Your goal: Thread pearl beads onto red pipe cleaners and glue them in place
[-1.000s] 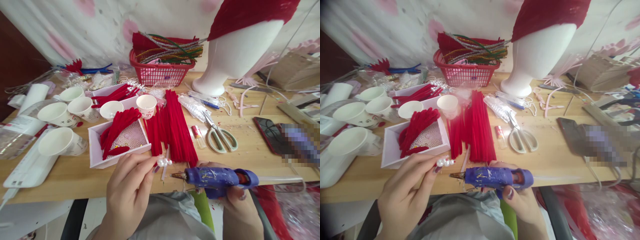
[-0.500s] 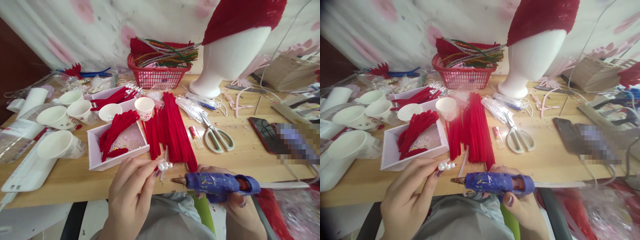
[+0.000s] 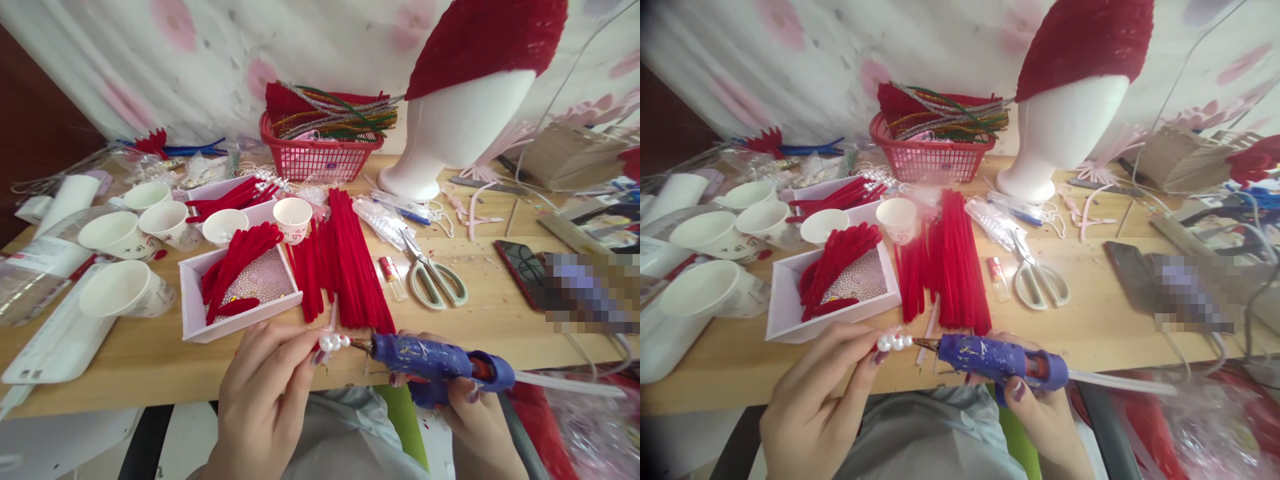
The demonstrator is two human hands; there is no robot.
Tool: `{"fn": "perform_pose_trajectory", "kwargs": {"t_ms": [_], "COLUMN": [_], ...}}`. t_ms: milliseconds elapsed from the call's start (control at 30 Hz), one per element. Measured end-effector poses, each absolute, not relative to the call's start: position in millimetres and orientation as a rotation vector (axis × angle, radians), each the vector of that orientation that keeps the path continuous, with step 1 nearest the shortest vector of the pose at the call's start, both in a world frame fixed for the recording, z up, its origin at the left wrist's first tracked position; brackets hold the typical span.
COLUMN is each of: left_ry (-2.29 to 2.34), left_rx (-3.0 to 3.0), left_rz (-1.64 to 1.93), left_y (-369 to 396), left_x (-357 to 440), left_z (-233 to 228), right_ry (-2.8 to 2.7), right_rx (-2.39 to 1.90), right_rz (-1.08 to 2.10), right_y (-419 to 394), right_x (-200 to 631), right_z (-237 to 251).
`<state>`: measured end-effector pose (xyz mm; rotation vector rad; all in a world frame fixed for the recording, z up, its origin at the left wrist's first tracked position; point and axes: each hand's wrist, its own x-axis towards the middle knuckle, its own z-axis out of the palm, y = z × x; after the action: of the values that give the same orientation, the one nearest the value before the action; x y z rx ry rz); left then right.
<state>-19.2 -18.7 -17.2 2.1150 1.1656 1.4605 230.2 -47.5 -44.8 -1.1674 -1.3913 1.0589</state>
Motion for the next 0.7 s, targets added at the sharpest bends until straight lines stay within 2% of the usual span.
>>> {"fn": "perform_pose_trajectory", "kwargs": {"t_ms": [267,600,700], "left_ry": [1.17,1.172,1.237], "left_rx": [2.119,2.093,1.99], "left_rz": [1.471,1.473,1.455], "left_y": [-16.9,-17.3,-15.9], "left_x": [-19.4,-19.4,-18.0], "left_z": [-18.7,-19.7,-21.5], "right_ry": [-1.25,-1.275,-1.194], "right_rx": [-1.231,-1.305,-1.379], "right_rz": [1.048,0.996,0.86], "right_y": [-50.6,-53.2,-53.1], "right_x": [236.5,228.6,240.7], "right_z": [-59.3,-55.2,-60.0]}}
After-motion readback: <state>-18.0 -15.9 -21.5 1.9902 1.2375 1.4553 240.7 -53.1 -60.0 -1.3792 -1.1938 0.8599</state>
